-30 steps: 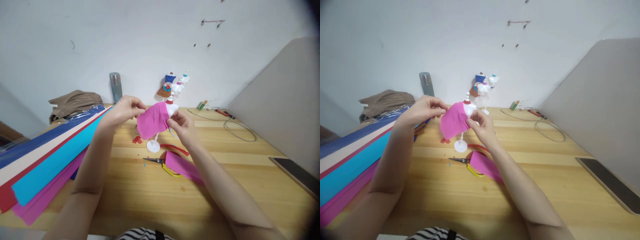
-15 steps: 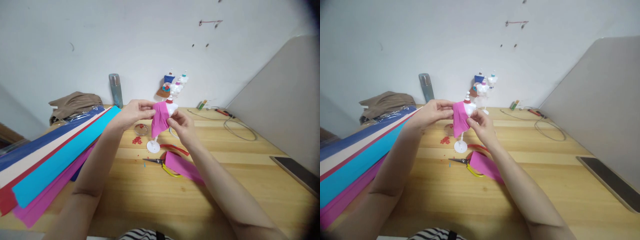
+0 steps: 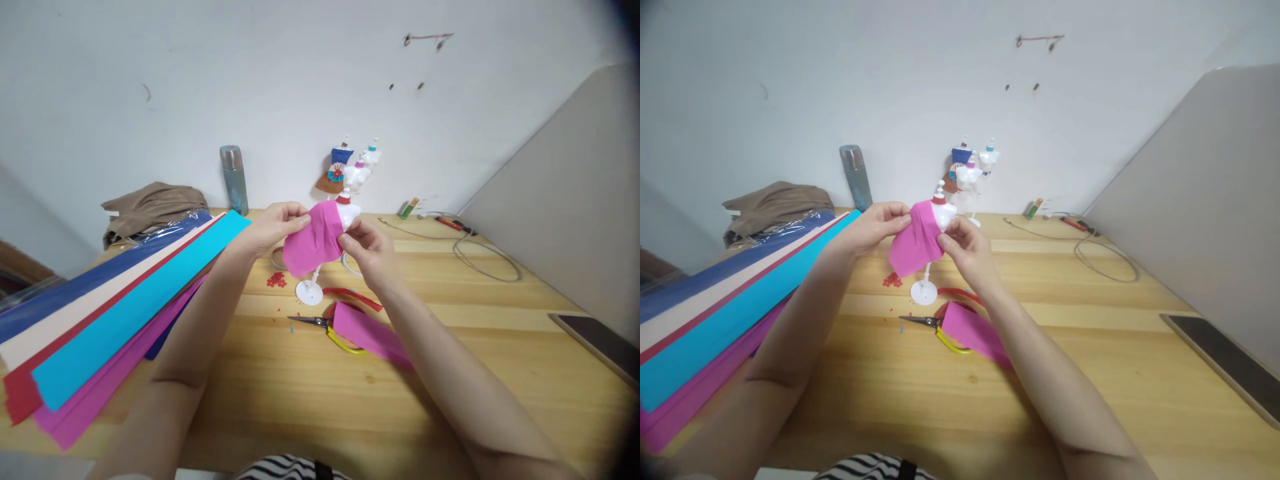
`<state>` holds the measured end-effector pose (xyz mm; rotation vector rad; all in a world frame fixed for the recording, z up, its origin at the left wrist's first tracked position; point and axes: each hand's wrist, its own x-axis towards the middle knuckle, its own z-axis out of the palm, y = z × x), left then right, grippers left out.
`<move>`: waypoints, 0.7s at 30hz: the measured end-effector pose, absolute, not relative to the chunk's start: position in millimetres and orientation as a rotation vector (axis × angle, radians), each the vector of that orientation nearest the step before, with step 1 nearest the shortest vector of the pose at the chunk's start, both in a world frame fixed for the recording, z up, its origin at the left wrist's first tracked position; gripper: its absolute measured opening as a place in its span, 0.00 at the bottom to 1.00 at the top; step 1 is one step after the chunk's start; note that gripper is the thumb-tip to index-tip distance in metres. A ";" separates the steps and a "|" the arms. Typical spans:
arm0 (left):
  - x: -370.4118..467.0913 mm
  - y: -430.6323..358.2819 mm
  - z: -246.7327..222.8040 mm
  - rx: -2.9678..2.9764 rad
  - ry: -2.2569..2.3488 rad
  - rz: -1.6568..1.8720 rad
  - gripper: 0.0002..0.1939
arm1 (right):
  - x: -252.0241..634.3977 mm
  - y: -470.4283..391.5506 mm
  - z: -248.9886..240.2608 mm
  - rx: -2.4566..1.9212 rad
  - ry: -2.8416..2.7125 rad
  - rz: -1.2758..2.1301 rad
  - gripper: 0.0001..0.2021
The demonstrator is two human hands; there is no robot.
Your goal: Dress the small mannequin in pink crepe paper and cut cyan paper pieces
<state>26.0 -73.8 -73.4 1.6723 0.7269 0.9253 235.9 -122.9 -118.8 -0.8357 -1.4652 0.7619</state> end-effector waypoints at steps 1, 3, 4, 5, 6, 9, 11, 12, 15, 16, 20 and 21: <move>26.7 -72.9 -74.9 1.642 0.721 0.928 0.08 | 235.8 -122.7 -118.7 -0.839 -1.464 0.765 0.14; 29.3 -72.2 -77.5 1.601 0.722 0.931 0.07 | 235.4 -122.5 -118.5 -0.845 -1.460 0.769 0.14; 31.2 -72.5 -78.5 1.595 0.729 0.941 0.06 | 235.2 -122.4 -118.4 -0.846 -1.455 0.771 0.14; 33.4 -73.3 -79.4 1.595 0.737 0.961 0.05 | 234.9 -122.5 -118.2 -0.844 -1.448 0.773 0.14; 35.7 -74.5 -79.9 1.599 0.743 0.988 0.05 | 234.7 -122.6 -118.0 -0.842 -1.439 0.776 0.15; 41.7 -79.9 -78.9 1.635 0.746 1.044 0.02 | 234.3 -123.3 -117.5 -0.835 -1.421 0.793 0.15; 43.8 -83.6 -76.7 1.664 0.747 1.028 0.03 | 234.2 -123.8 -117.3 -0.829 -1.420 0.800 0.15; 44.5 -85.1 -75.6 1.672 0.750 1.014 0.05 | 234.2 -123.9 -117.3 -0.826 -1.421 0.802 0.14; 45.9 -88.3 -73.6 1.658 0.781 1.011 0.10 | 234.4 -123.5 -118.1 -0.820 -1.421 0.805 0.14; 46.5 -89.0 -73.4 1.656 0.804 1.025 0.12 | 234.5 -123.1 -118.5 -0.816 -1.420 0.804 0.14; 50.8 -91.8 -72.1 1.687 0.927 1.123 0.13 | 235.3 -121.5 -120.2 -0.803 -1.407 0.809 0.14; 52.0 -92.4 -71.6 1.701 0.947 1.153 0.12 | 235.5 -121.3 -120.5 -0.801 -1.405 0.812 0.14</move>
